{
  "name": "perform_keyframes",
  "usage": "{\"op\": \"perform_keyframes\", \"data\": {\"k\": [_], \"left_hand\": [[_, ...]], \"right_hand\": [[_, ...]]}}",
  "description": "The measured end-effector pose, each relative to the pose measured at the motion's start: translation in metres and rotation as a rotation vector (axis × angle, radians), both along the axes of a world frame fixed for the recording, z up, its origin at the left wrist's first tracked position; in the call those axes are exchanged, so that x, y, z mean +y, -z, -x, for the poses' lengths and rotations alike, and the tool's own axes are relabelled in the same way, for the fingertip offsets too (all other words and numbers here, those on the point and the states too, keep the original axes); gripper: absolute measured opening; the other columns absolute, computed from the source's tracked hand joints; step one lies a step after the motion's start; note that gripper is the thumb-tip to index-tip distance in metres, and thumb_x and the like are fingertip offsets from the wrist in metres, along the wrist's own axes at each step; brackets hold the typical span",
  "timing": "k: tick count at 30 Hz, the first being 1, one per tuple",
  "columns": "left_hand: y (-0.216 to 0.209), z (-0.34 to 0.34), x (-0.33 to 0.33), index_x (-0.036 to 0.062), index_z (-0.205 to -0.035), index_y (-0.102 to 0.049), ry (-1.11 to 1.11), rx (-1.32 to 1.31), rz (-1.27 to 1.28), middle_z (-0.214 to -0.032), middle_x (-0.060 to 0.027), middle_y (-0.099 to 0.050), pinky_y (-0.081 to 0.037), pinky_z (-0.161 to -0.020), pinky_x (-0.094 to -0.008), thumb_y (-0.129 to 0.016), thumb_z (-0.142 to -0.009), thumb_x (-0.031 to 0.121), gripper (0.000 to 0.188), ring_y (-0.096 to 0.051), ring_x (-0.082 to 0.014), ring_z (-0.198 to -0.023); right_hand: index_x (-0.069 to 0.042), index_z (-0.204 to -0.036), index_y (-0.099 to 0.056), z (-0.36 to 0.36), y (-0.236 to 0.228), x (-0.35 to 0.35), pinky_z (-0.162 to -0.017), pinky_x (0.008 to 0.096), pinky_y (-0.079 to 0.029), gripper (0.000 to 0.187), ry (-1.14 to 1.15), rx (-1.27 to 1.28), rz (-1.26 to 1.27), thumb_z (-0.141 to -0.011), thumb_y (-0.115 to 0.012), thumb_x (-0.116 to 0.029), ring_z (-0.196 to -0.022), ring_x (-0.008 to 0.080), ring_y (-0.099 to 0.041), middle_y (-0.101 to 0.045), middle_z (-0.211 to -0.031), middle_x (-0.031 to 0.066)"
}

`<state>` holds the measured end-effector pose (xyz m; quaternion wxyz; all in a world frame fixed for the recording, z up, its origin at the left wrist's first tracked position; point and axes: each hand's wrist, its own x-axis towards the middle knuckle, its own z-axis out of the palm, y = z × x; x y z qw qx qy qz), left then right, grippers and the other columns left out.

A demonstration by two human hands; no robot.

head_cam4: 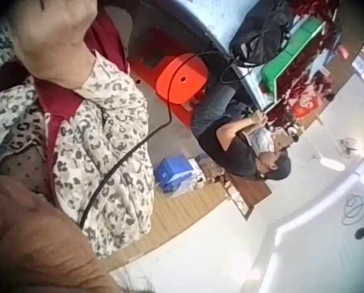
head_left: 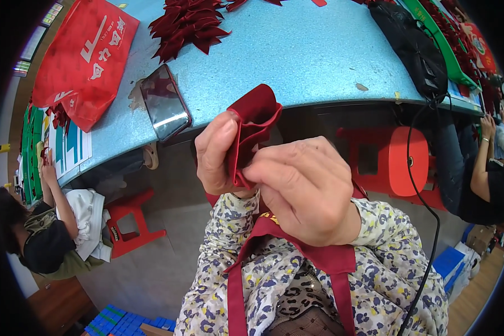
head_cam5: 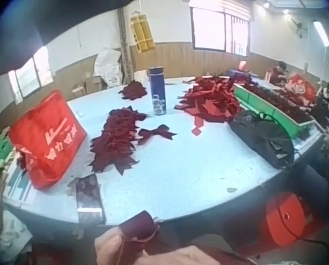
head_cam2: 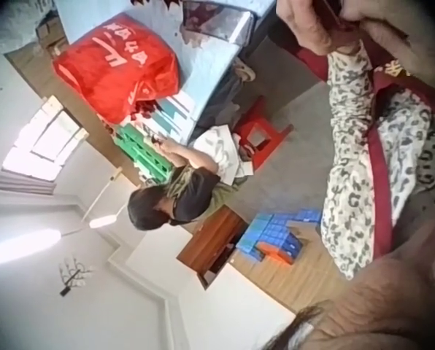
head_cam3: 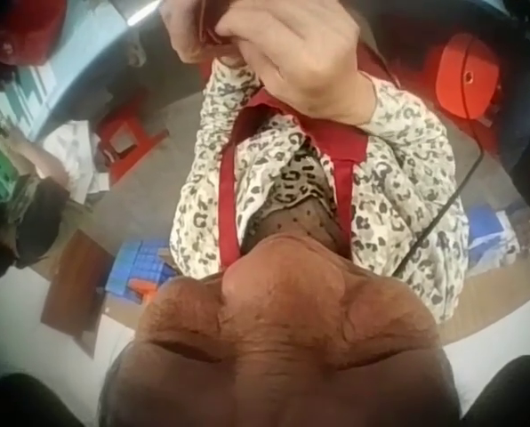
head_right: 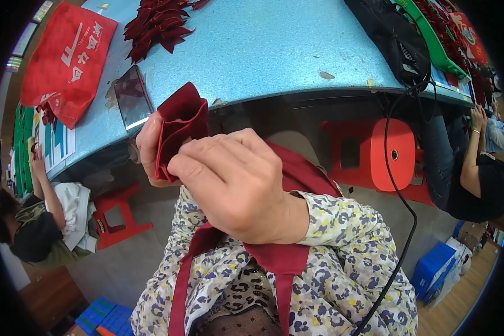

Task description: Folding and assembling red fabric ribbons into decorative bows or flower-like shapes.

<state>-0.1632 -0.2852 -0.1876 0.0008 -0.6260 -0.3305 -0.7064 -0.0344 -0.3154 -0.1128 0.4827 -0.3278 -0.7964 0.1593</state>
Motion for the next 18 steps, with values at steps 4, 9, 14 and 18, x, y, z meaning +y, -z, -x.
{"op": "perform_keyframes", "data": {"k": [4, 9, 14, 18], "left_hand": [[-0.003, 0.001, -0.004, 0.0066, -0.119, -0.055, -0.018, -0.006, 0.04, -0.115, -0.0192, -0.059, -0.055, -0.08, -0.0345, -0.067, -0.085, 0.014, 0.036, -0.063, -0.0279, -0.099], [-0.004, 0.01, -0.009, 0.0062, -0.119, -0.055, -0.142, 0.064, 0.025, -0.114, -0.0191, -0.059, -0.055, -0.082, -0.0347, -0.07, -0.082, 0.01, 0.04, -0.062, -0.0279, -0.102], [-0.005, 0.016, -0.018, 0.0056, -0.12, -0.055, -0.067, 0.052, 0.024, -0.117, -0.0198, -0.057, -0.054, -0.083, -0.0347, -0.072, -0.08, 0.007, 0.044, -0.061, -0.0282, -0.103], [-0.009, 0.016, -0.021, 0.0049, -0.12, -0.055, 0.136, -0.141, 0.1, -0.121, -0.0207, -0.055, -0.054, -0.084, -0.0348, -0.073, -0.079, 0.008, 0.045, -0.061, -0.0284, -0.103]], "right_hand": [[-0.002, -0.1, -0.056, 0.006, 0.003, 0.0, -0.064, 0.0325, -0.047, 0.015, 0.109, -0.01, -0.188, -0.085, -0.058, -0.001, -0.07, 0.0277, -0.065, -0.066, -0.086, 0.0128], [-0.001, -0.096, -0.054, 0.004, -0.011, -0.013, -0.062, 0.0284, -0.047, 0.007, -0.135, 0.257, 0.254, -0.089, -0.055, -0.001, -0.07, 0.0219, -0.064, -0.063, -0.089, 0.0137], [-0.001, -0.095, -0.052, 0.0, -0.021, -0.006, -0.065, 0.0239, -0.047, 0.004, -0.367, 0.679, 1.248, -0.092, -0.05, 0.0, -0.071, 0.0155, -0.062, -0.061, -0.087, 0.012], [0.001, -0.096, -0.053, -0.003, -0.016, -0.011, -0.067, 0.0229, -0.047, 0.006, -0.148, 0.249, 0.808, -0.091, -0.049, 0.004, -0.072, 0.0131, -0.061, -0.061, -0.087, 0.009]]}}
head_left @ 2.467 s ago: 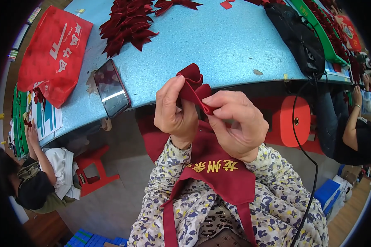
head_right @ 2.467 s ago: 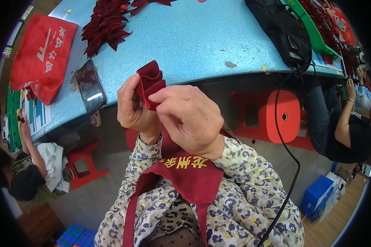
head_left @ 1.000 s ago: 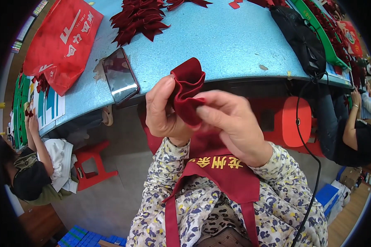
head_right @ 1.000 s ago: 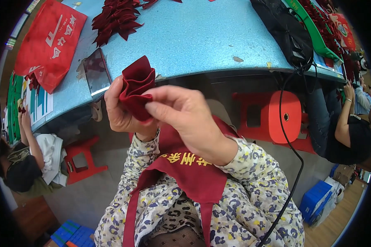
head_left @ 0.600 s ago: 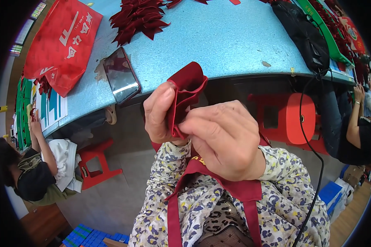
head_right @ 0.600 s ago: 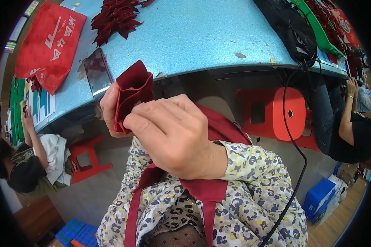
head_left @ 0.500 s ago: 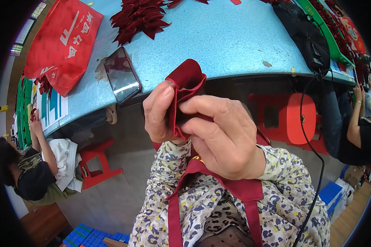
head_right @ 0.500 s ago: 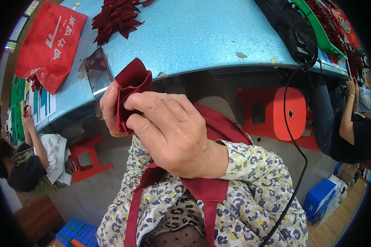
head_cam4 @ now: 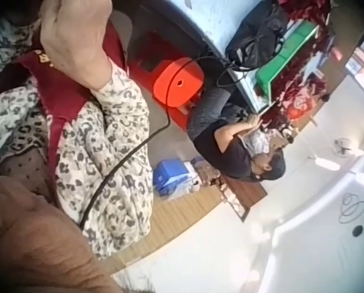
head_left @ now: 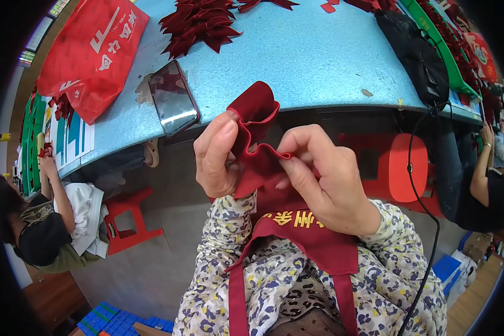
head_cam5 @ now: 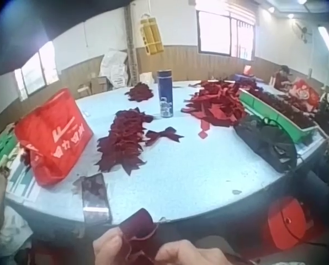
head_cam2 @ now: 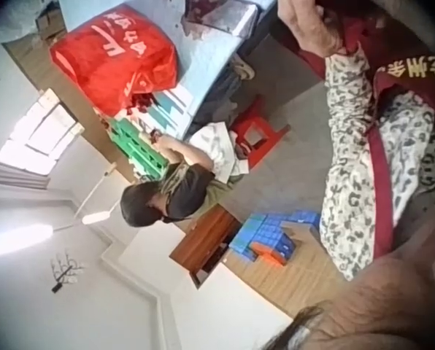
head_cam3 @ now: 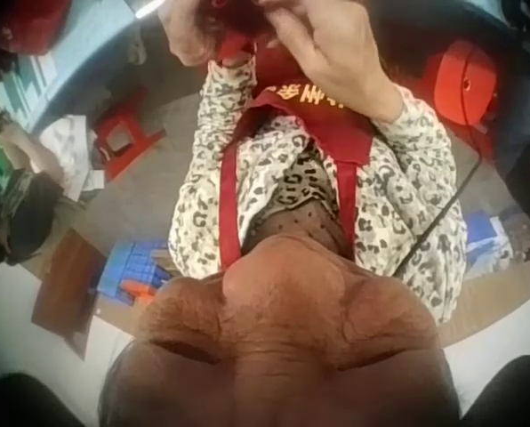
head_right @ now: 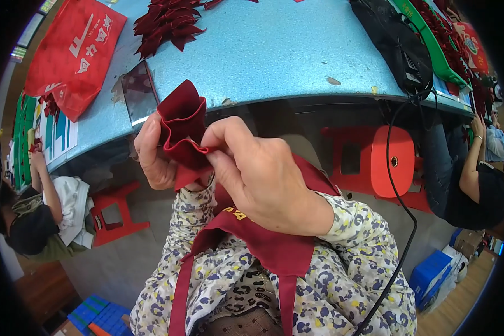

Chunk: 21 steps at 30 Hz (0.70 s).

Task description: Folding and assembling red fabric ribbons into decorative bows or flower-like shapes.

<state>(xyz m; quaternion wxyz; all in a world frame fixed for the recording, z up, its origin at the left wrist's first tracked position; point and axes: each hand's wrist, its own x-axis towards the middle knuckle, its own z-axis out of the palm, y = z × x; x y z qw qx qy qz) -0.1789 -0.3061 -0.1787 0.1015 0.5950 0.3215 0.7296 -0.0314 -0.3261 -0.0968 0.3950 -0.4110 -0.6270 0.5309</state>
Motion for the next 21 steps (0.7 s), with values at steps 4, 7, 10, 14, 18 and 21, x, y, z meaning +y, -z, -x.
{"op": "perform_keyframes", "data": {"k": [4, 7, 10, 14, 18, 21], "left_hand": [[-0.005, -0.003, 0.005, -0.0005, -0.119, -0.053, -0.154, 0.139, -0.052, -0.114, -0.0194, -0.056, -0.056, -0.084, -0.0421, -0.059, -0.088, 0.009, 0.033, -0.06, -0.0307, -0.101], [-0.006, -0.003, 0.006, 0.0019, -0.121, -0.054, -0.019, 0.043, -0.02, -0.119, -0.0198, -0.055, -0.055, -0.082, -0.0319, -0.076, -0.077, 0.009, 0.05, -0.061, -0.0271, -0.102], [-0.001, -0.014, 0.009, 0.0001, -0.12, -0.054, -0.004, -0.066, 0.029, -0.115, -0.0179, -0.058, -0.055, -0.079, -0.03, -0.076, -0.077, 0.009, 0.049, -0.062, -0.0249, -0.099], [-0.002, -0.021, 0.009, -0.0019, -0.118, -0.056, 0.011, -0.157, 0.144, -0.109, -0.0142, -0.061, -0.055, -0.076, -0.0274, -0.077, -0.077, 0.007, 0.047, -0.064, -0.0208, -0.093], [-0.006, -0.026, 0.008, -0.0026, -0.116, -0.058, 0.044, -0.241, 0.246, -0.105, -0.0111, -0.063, -0.055, -0.075, -0.0257, -0.076, -0.076, 0.005, 0.044, -0.065, -0.017, -0.088], [-0.006, -0.027, 0.007, -0.0029, -0.115, -0.059, 0.064, -0.273, 0.289, -0.104, -0.0101, -0.063, -0.054, -0.075, -0.025, -0.075, -0.077, 0.002, 0.042, -0.065, -0.0156, -0.088]], "right_hand": [[0.004, -0.098, -0.054, 0.002, 0.011, 0.007, -0.065, 0.0219, -0.047, 0.01, 0.08, -0.208, -0.475, -0.088, -0.053, 0.006, -0.071, 0.0119, -0.061, -0.062, -0.088, 0.0077], [0.005, -0.1, -0.054, 0.002, 0.01, 0.009, -0.062, 0.0215, -0.047, 0.015, 0.053, -0.071, -0.37, -0.085, -0.056, 0.007, -0.07, 0.0117, -0.061, -0.062, -0.087, 0.0083], [0.007, -0.102, -0.055, 0.0, 0.009, 0.01, -0.059, 0.0216, -0.047, 0.019, -0.029, 0.171, 0.026, -0.083, -0.059, 0.007, -0.068, 0.0118, -0.061, -0.062, -0.084, 0.0098], [0.005, -0.1, -0.059, -0.006, 0.014, 0.02, -0.058, 0.0224, -0.048, 0.019, 0.026, -0.074, -0.278, -0.081, -0.06, 0.007, -0.066, 0.0109, -0.062, -0.064, -0.081, 0.0091], [0.004, -0.093, -0.063, -0.006, 0.016, 0.021, -0.056, 0.0227, -0.048, 0.015, 0.048, -0.162, -0.405, -0.08, -0.061, 0.008, -0.064, 0.0115, -0.063, -0.065, -0.076, 0.0089], [0.002, -0.089, -0.064, -0.002, 0.012, 0.018, -0.055, 0.0221, -0.049, 0.012, 0.142, -0.074, -0.148, -0.079, -0.063, 0.008, -0.062, 0.0129, -0.064, -0.066, -0.076, 0.0097]]}}
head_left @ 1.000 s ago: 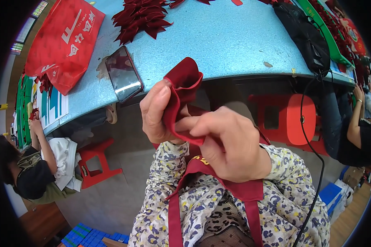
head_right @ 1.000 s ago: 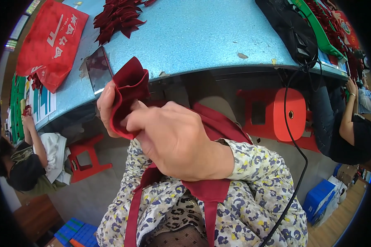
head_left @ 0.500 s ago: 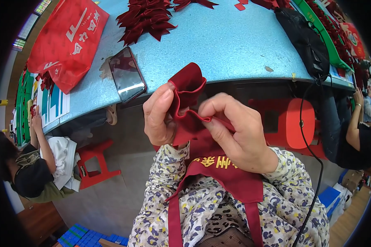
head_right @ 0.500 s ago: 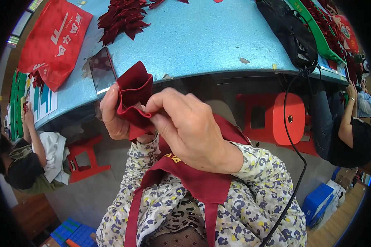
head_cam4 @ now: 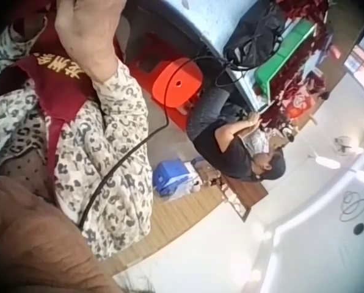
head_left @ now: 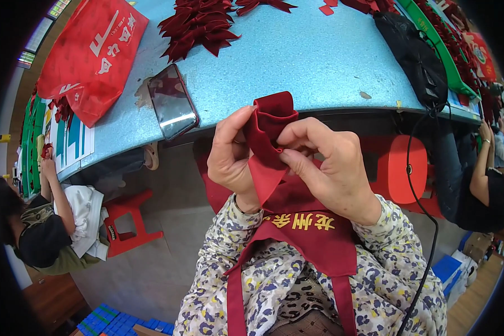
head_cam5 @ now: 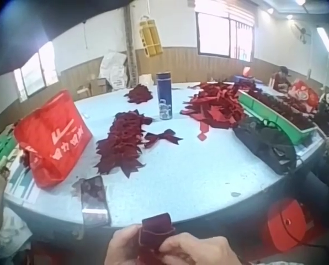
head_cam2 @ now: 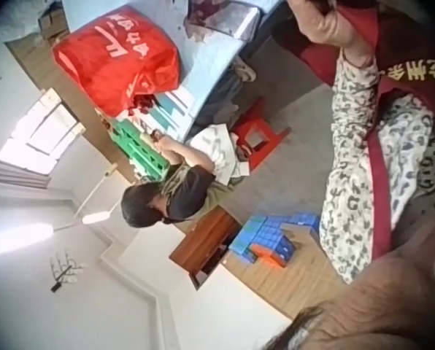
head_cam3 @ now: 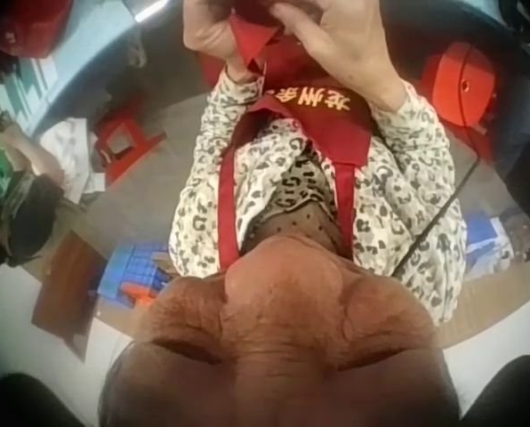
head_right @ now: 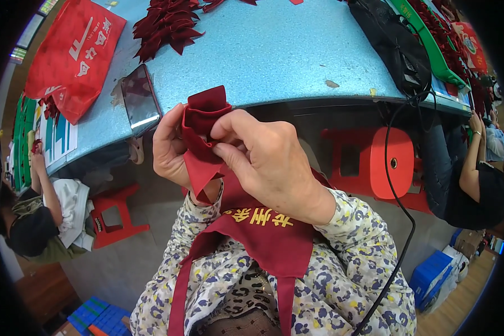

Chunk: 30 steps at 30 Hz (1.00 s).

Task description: Folding and assembling red fabric ribbons into decorative bows or flower-like shapes.

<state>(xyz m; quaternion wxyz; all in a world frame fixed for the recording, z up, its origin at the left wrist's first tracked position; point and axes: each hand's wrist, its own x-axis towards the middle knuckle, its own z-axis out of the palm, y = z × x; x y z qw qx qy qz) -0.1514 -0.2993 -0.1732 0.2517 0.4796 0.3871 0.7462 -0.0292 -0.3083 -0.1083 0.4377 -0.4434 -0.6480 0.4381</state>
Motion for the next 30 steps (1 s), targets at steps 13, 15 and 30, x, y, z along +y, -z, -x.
{"op": "perform_keyframes", "data": {"k": [13, 15, 30], "left_hand": [[0.007, -0.009, 0.001, -0.0056, -0.114, -0.058, 0.078, -0.048, 0.084, -0.105, -0.0117, -0.064, -0.053, -0.081, -0.0253, -0.06, -0.083, -0.012, 0.032, -0.064, -0.0164, -0.092], [0.007, -0.01, 0.002, -0.0058, -0.114, -0.058, 0.09, -0.059, 0.082, -0.105, -0.0118, -0.064, -0.053, -0.082, -0.0252, -0.061, -0.083, -0.012, 0.032, -0.064, -0.0165, -0.093], [0.014, -0.011, 0.002, -0.006, -0.11, -0.06, 0.239, 0.084, 0.087, -0.1, -0.0118, -0.063, -0.051, -0.08, -0.024, -0.054, -0.077, -0.02, 0.036, -0.064, -0.0154, -0.092]], "right_hand": [[0.001, -0.099, -0.059, -0.01, 0.001, 0.007, -0.054, 0.0228, -0.052, 0.023, 0.111, -0.271, -0.153, -0.077, -0.067, 0.006, -0.061, 0.0136, -0.068, -0.067, -0.073, 0.0096], [0.001, -0.098, -0.058, -0.012, 0.003, 0.009, -0.054, 0.0227, -0.052, 0.024, 0.091, -0.295, -0.172, -0.077, -0.068, 0.006, -0.062, 0.0136, -0.068, -0.067, -0.072, 0.009], [0.004, -0.085, -0.059, -0.039, 0.013, 0.024, -0.053, 0.02, -0.047, 0.017, -0.07, -0.293, 0.011, -0.072, -0.07, 0.005, -0.061, 0.0076, -0.063, -0.065, -0.068, 0.0064]]}}
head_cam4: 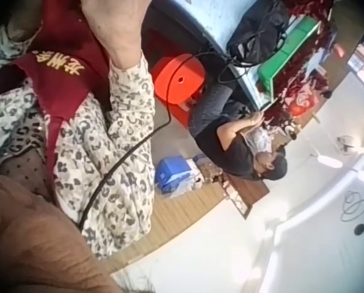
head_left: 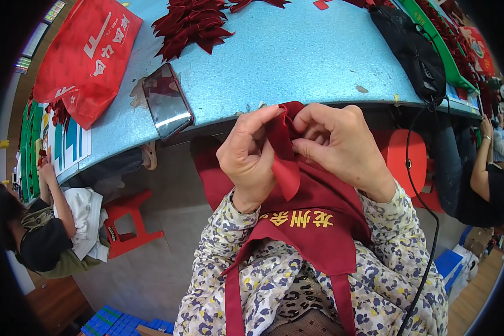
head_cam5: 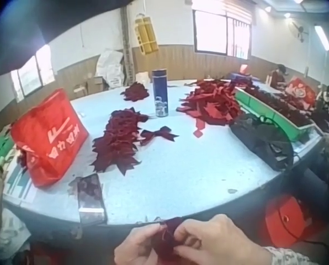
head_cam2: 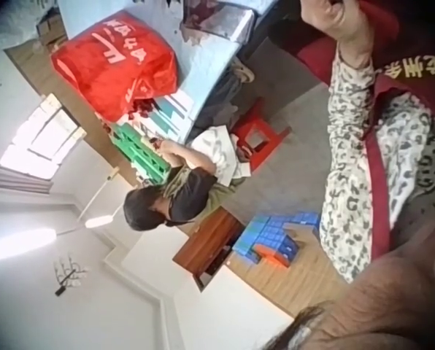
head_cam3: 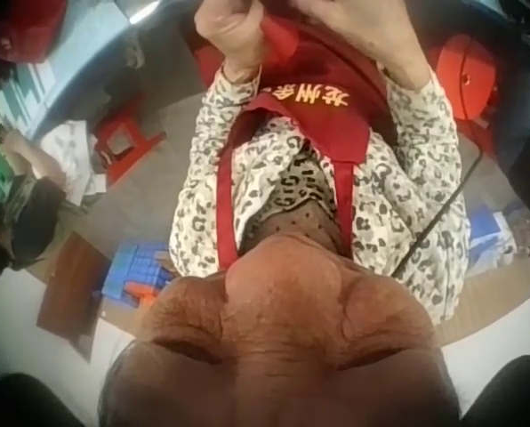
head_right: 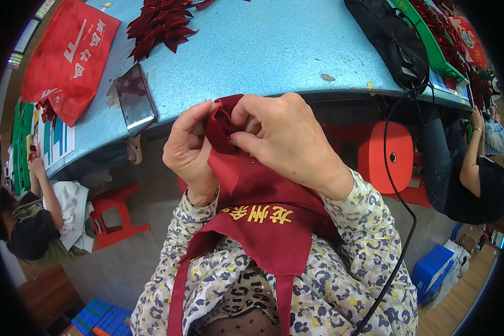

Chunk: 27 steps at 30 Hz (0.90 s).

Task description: Folding and assembling red fabric ribbons into decorative bows or flower-like shapes.

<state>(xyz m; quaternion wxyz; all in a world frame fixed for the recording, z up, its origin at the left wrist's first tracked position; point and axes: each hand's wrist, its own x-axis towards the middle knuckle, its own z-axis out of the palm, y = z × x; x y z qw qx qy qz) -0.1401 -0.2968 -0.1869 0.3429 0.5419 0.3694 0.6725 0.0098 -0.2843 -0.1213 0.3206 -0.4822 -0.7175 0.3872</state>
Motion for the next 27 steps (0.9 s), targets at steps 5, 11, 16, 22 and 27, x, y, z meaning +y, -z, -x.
{"op": "perform_keyframes", "data": {"k": [5, 11, 16, 22, 27], "left_hand": [[0.003, 0.002, 0.001, -0.0058, -0.109, -0.061, 0.036, 0.057, 0.013, -0.1, -0.0119, -0.063, -0.052, -0.08, -0.0249, -0.05, -0.073, -0.023, 0.041, -0.064, -0.0159, -0.091], [0.004, 0.006, 0.003, -0.0046, -0.108, -0.062, 0.058, 0.111, 0.021, -0.1, -0.0118, -0.063, -0.052, -0.08, -0.025, -0.047, -0.071, -0.024, 0.044, -0.064, -0.0152, -0.091], [0.001, 0.005, 0.001, -0.0048, -0.104, -0.063, 0.124, 0.106, 0.105, -0.098, -0.0107, -0.064, -0.052, -0.079, -0.024, -0.048, -0.072, -0.023, 0.04, -0.064, -0.0138, -0.09], [0.005, 0.002, 0.003, -0.005, -0.101, -0.063, 0.158, 0.105, 0.145, -0.095, -0.0098, -0.065, -0.052, -0.076, -0.0234, -0.048, -0.074, -0.021, 0.035, -0.064, -0.0131, -0.087], [0.011, -0.003, 0.006, -0.0045, -0.1, -0.063, 0.154, 0.099, 0.094, -0.092, -0.0097, -0.065, -0.053, -0.073, -0.0234, -0.05, -0.075, -0.02, 0.032, -0.065, -0.0126, -0.084]], "right_hand": [[0.004, -0.08, -0.06, -0.006, 0.002, 0.004, -0.053, 0.0203, -0.046, 0.014, -0.013, -0.063, 0.061, -0.071, -0.071, 0.004, -0.059, 0.0054, -0.059, -0.062, -0.064, 0.0041], [0.003, -0.075, -0.06, -0.001, 0.013, 0.001, -0.051, 0.021, -0.044, 0.012, 0.048, -0.046, -0.026, -0.07, -0.071, 0.002, -0.056, 0.0046, -0.055, -0.059, -0.061, 0.0024], [0.003, -0.072, -0.059, -0.011, 0.014, 0.009, -0.047, 0.0228, -0.036, 0.012, -0.027, -0.045, 0.032, -0.068, -0.07, 0.0, -0.051, 0.0046, -0.043, -0.05, -0.056, 0.0007], [0.001, -0.069, -0.056, -0.016, 0.017, 0.013, -0.046, 0.0242, -0.028, 0.012, -0.066, -0.091, 0.105, -0.066, -0.067, -0.003, -0.05, 0.0052, -0.033, -0.037, -0.052, -0.0007], [0.001, -0.069, -0.053, -0.017, 0.019, 0.012, -0.048, 0.0253, -0.032, 0.014, -0.059, -0.169, 0.01, -0.064, -0.065, -0.002, -0.052, 0.0095, -0.04, -0.042, -0.057, 0.0032]]}}
